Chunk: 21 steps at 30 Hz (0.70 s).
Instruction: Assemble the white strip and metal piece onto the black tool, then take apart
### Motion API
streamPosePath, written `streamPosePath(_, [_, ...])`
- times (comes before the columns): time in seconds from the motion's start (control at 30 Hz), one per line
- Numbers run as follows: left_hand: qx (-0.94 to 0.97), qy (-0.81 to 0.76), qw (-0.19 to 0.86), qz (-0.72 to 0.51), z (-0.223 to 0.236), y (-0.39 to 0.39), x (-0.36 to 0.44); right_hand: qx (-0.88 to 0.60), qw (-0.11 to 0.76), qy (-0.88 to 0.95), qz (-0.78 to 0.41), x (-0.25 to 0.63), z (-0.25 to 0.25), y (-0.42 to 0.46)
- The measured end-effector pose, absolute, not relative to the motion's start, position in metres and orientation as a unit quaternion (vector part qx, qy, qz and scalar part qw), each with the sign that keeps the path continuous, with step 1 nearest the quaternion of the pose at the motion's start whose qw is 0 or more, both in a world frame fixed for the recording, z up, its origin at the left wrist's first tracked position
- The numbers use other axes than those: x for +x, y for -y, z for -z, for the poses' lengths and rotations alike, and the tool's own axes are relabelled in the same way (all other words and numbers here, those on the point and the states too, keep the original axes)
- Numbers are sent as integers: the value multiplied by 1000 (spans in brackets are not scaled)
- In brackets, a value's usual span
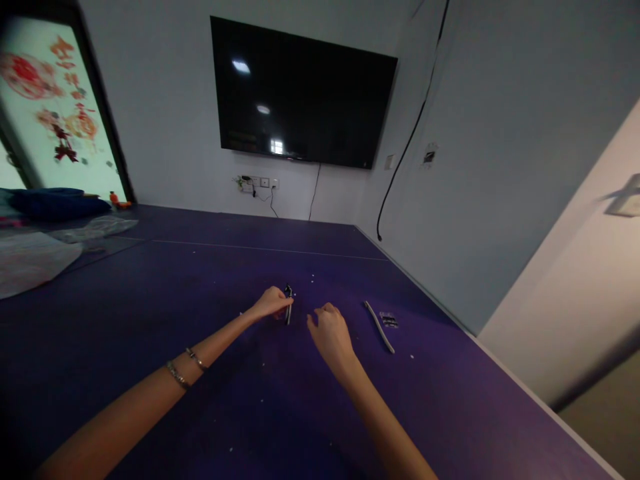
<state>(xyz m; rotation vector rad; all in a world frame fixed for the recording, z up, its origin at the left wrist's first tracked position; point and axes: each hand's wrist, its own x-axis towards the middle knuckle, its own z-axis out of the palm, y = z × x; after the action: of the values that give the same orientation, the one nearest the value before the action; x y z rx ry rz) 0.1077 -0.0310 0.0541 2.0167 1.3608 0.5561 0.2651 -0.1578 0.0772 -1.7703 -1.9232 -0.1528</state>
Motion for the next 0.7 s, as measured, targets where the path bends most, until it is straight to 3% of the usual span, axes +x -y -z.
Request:
streamPosePath(0.33, [803,-551,205,-93,-51,-2,76,-737,194,644,64,376,-66,159])
streamPosePath(0.7, [836,-533,121,-49,-43,-12,72,-782,115,613,13,426,-64,152])
